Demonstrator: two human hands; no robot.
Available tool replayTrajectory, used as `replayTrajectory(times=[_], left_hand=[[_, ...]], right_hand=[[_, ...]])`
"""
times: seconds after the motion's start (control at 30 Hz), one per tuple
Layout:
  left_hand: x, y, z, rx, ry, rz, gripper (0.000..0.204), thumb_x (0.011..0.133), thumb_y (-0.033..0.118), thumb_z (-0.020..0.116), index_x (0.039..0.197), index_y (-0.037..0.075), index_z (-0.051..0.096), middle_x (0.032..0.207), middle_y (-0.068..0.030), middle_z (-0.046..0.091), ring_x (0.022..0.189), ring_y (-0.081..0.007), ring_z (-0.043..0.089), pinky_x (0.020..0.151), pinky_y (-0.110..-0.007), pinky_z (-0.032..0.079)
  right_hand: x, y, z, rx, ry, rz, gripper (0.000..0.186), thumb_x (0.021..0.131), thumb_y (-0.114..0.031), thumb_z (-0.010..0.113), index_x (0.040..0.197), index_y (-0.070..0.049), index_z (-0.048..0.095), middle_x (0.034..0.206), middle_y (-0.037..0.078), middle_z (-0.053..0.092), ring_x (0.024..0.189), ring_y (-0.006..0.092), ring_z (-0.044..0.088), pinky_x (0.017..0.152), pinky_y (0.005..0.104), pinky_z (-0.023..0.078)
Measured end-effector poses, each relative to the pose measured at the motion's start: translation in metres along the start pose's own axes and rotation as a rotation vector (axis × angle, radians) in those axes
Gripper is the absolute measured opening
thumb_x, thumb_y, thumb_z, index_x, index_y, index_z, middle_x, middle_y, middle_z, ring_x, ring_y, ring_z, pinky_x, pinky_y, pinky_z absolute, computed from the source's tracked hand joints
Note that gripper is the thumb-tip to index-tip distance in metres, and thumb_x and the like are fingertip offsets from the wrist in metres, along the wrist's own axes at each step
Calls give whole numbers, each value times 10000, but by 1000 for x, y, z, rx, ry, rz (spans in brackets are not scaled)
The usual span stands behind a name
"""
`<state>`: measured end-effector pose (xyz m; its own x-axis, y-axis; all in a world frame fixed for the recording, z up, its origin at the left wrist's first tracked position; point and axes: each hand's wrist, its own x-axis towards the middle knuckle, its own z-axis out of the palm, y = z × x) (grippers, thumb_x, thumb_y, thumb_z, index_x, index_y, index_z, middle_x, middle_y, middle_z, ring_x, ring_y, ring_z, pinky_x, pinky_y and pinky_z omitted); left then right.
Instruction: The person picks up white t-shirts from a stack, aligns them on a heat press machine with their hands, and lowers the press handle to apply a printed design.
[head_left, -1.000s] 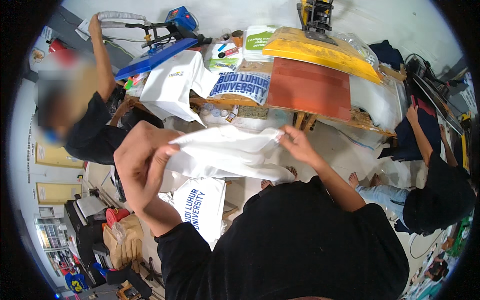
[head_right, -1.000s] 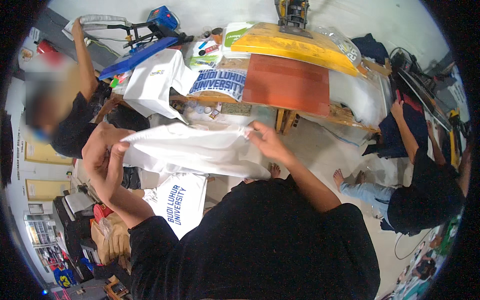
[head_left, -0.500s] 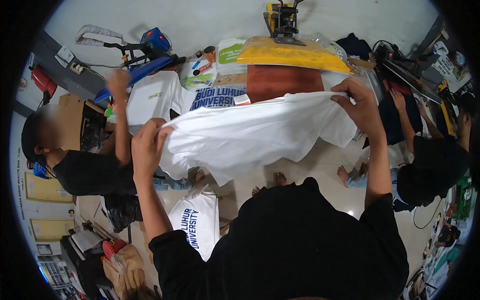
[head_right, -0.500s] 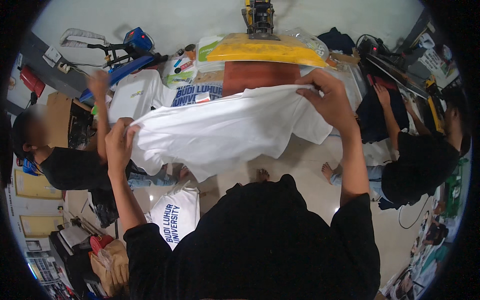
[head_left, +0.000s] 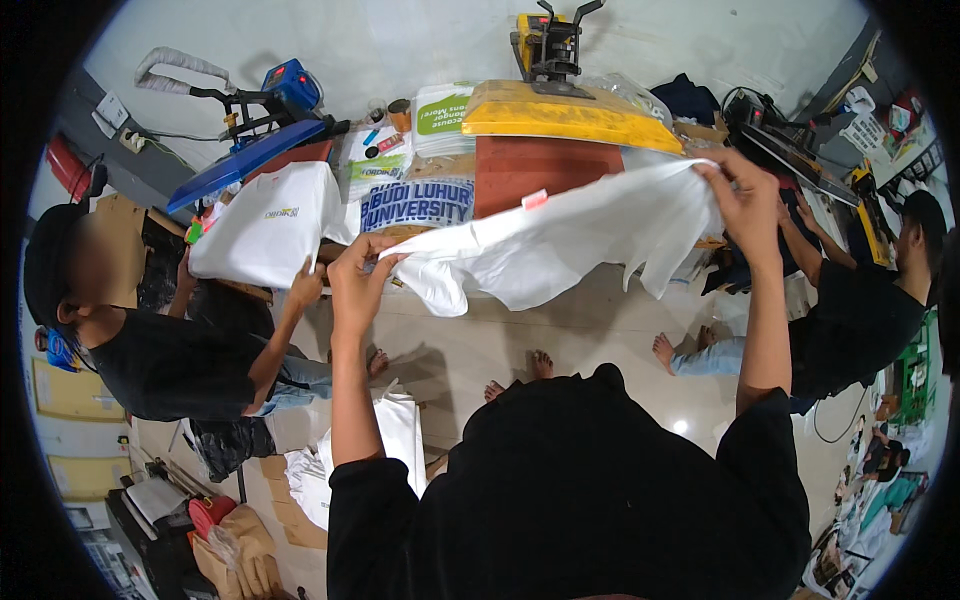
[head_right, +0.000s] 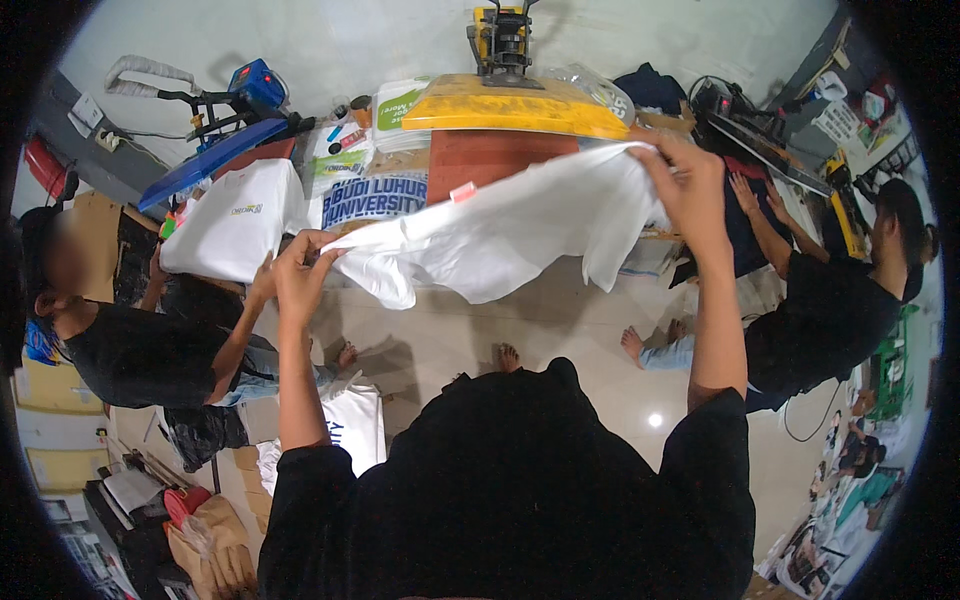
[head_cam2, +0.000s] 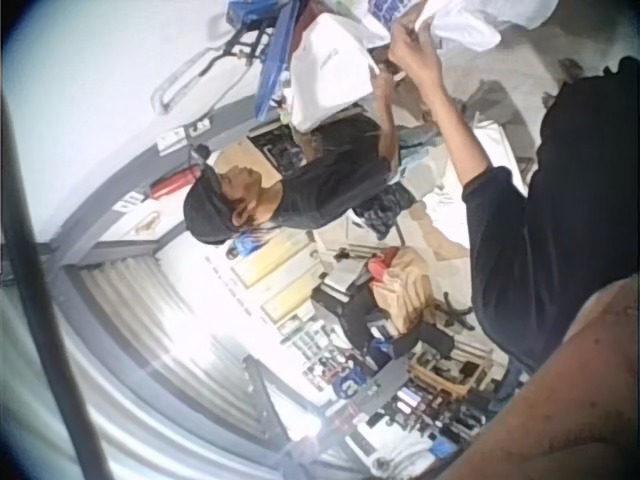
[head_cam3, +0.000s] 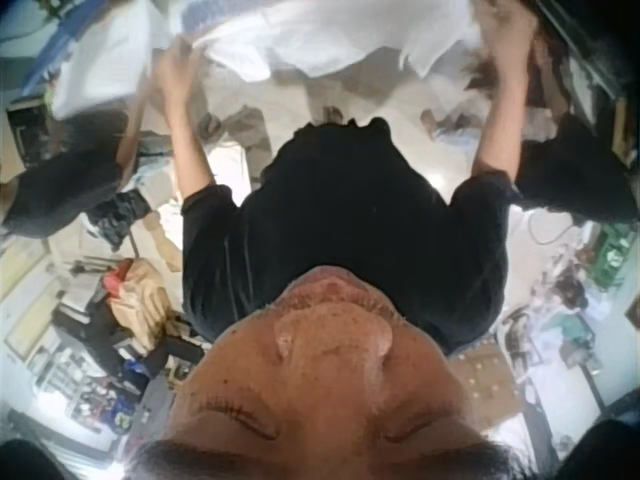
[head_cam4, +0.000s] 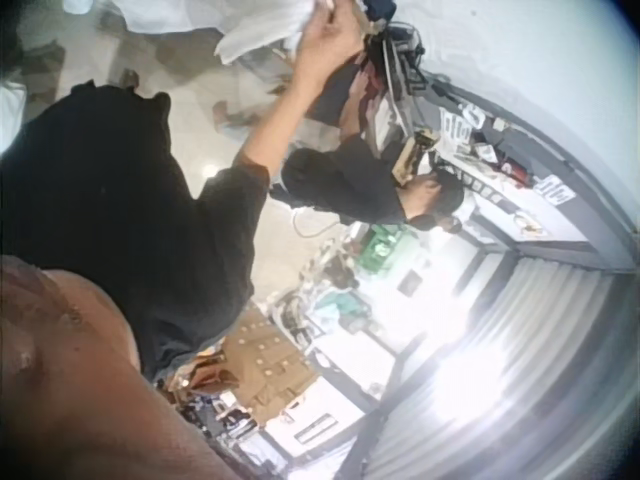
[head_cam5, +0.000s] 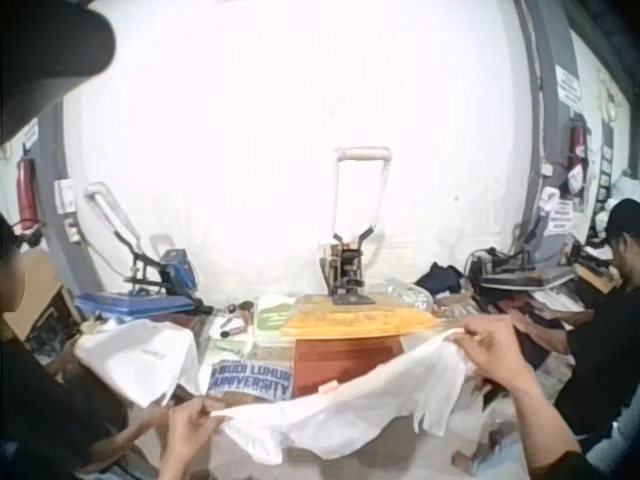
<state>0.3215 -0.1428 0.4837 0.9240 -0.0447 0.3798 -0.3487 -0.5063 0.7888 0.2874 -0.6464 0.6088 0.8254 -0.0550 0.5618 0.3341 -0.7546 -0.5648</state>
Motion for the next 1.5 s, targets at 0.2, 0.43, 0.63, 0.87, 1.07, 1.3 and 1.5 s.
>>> replayTrajectory(times=[0.2,0.43,0.63,0.87,1.07,1.3,1.5], left_hand=[[5,12,19,35,32,21,145,877,29,799,979,-27,713,845,-111,733,705,-152,628,661,-306,503],[42,23,3,11,74,49,103,974,54,717,1032,-30,708,860,-98,712,722,-127,594,674,-273,497],[67,38,-24,186,164,253,119,1002,90,704,1064,-8,730,919,-66,753,818,-98,657,734,-266,534],[49,57,-4,184,50,306,127,974,77,723,1075,0,717,928,-161,739,787,-269,711,733,-340,548],[58,38,-28,166,200,114,126,969,86,737,1059,-1,720,925,-151,750,750,-220,712,716,-318,547],[56,55,-18,164,129,179,119,964,91,735,1050,13,711,909,-147,729,772,-277,708,706,-340,544],[70,64,-36,268,83,279,118,975,36,721,1077,-23,709,931,-96,750,853,-121,692,794,-277,548]], right_hand=[[0,16,7,-154,51,-126,101,1017,-53,653,1074,23,688,943,58,694,843,77,576,751,244,491],[-8,38,32,-73,79,22,145,1022,-154,671,1103,-34,676,886,176,707,715,190,640,699,323,511],[-10,47,33,-85,56,-37,181,1007,-186,698,1095,-30,727,909,173,735,711,162,634,717,297,517],[-2,61,10,-53,270,81,186,1038,-195,659,1108,-28,703,814,110,686,759,71,543,700,269,484],[-20,20,37,-111,-108,-83,158,1044,-149,636,1121,-24,694,833,155,694,775,171,665,733,337,516],[-22,53,19,-111,-20,-142,164,1031,-130,655,1126,-8,712,856,159,717,703,111,598,681,292,510],[-23,56,18,-104,-71,-93,155,1019,-128,673,1117,-15,715,920,178,738,769,200,699,750,318,541]])
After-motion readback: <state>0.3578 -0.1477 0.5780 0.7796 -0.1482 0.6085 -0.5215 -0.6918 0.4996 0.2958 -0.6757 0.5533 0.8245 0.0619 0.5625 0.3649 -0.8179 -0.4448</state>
